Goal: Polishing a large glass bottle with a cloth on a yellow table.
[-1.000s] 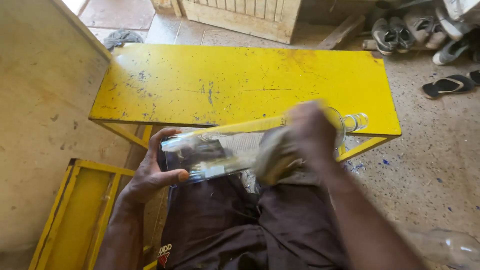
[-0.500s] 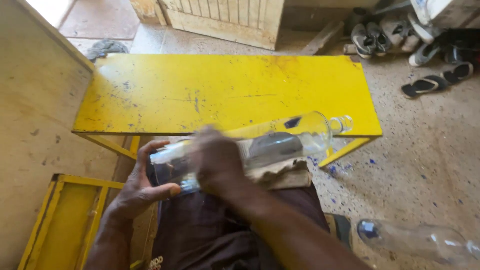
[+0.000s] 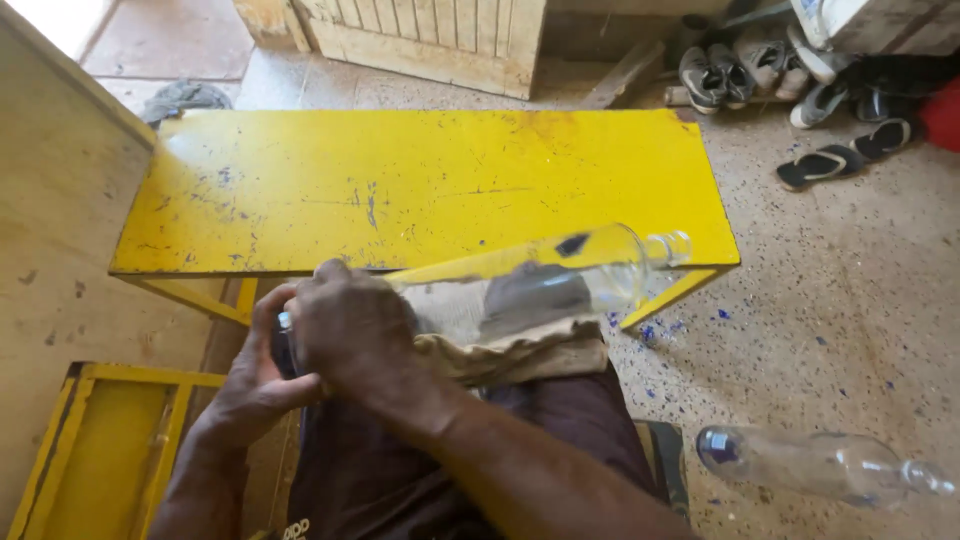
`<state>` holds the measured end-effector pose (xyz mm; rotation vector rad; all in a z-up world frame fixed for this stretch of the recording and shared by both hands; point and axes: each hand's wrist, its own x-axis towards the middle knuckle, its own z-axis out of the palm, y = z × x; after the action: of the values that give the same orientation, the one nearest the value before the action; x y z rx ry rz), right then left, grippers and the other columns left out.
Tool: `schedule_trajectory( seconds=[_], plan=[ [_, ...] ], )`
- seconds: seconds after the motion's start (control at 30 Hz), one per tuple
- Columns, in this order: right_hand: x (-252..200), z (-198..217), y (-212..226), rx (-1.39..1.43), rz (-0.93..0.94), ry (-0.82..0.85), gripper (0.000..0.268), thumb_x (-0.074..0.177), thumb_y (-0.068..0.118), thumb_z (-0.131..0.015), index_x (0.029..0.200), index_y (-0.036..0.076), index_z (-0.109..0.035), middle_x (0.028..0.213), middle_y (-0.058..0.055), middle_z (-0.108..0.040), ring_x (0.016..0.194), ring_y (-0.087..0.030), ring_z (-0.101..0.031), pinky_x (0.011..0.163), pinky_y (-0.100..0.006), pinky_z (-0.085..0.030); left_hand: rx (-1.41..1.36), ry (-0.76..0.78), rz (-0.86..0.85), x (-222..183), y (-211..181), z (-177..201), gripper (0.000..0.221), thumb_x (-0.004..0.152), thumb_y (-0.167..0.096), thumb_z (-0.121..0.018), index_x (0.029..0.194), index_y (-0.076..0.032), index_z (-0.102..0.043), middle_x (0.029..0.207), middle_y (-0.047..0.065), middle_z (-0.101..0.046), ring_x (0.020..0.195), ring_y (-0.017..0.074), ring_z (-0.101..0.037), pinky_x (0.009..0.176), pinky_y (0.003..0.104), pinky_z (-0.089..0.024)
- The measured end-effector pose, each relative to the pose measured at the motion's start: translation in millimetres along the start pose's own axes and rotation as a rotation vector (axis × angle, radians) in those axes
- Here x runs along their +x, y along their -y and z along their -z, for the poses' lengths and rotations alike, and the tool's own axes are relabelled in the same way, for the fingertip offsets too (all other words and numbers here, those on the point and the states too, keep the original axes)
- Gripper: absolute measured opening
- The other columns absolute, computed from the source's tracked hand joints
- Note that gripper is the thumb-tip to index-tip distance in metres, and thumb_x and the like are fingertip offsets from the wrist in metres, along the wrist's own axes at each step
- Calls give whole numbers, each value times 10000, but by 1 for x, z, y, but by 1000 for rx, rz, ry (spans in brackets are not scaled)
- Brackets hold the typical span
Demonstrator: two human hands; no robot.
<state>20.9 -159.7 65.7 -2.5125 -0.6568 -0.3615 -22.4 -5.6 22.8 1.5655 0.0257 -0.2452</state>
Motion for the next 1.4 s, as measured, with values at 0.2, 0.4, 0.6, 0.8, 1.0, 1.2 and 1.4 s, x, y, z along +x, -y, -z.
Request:
schedule_trajectory(
  seconds=[0.2,0.4,0.6,0.8,1.0,1.2,1.4],
  plan=[
    [-25,117,-188,-186,-707,127,446,1101,349,-603,697,159,-597,880,-18,-656,639,-157,-542,524,-325,-503,41,25,-188,-8,-18,-5,943,664,-243,-904,1501,-231,-470,1617,117,-425,1284,325,-645,1014,468,-623],
    [-24,150,-221,-250,-972,143,371,1076,226,-570,720,151,-646,669,-5,-621,611,-171,-544,570,-366,-477,71,46,-143,2,-11,-9,980,644,-246,-925,1503,-260,-453,1589,113,-449,1316,299,-615,1048,449,-598],
    [-4,-50,-37,-184,36,-36,141,777,240,-708,844,119,-736,825,-91,-666,654,-283,-632,525,-459,-501,147,56,-166,8,-14,-8,995,628,-241,-910,1501,-181,-436,1536,143,-539,1315,279,-615,1071,438,-562],
    [-33,21,-183,26,36,-9,136,842,139,-563,709,170,-552,784,-18,-583,720,-239,-558,602,-430,-413,-35,-90,-74,-9,-4,-1,1022,575,-182,-898,1512,-204,-488,1386,178,-598,1138,304,-654,920,427,-590],
    [-24,135,-216,-243,-830,148,356,1061,213,-514,745,147,-665,898,-40,-689,624,-145,-551,522,-315,-456,91,-66,-62,-7,3,-3,1008,602,-215,-914,1507,-294,-477,1613,31,-426,1131,226,-628,899,421,-617],
    [-19,-9,-7,-185,66,-185,36,901,79,-706,906,47,-722,805,-100,-626,605,-263,-628,476,-432,-463,117,-66,-64,1,-8,-10,1010,619,-68,-867,1534,-199,-461,1506,126,-619,1083,221,-670,949,333,-529],
    [-29,93,-169,138,-870,54,333,1105,291,-381,794,209,-469,733,42,-503,617,-141,-462,530,-324,-416,66,-130,5,-12,-17,-3,1030,569,-174,-865,1519,-237,-473,1420,179,-592,1133,343,-694,944,468,-613]
  ],
)
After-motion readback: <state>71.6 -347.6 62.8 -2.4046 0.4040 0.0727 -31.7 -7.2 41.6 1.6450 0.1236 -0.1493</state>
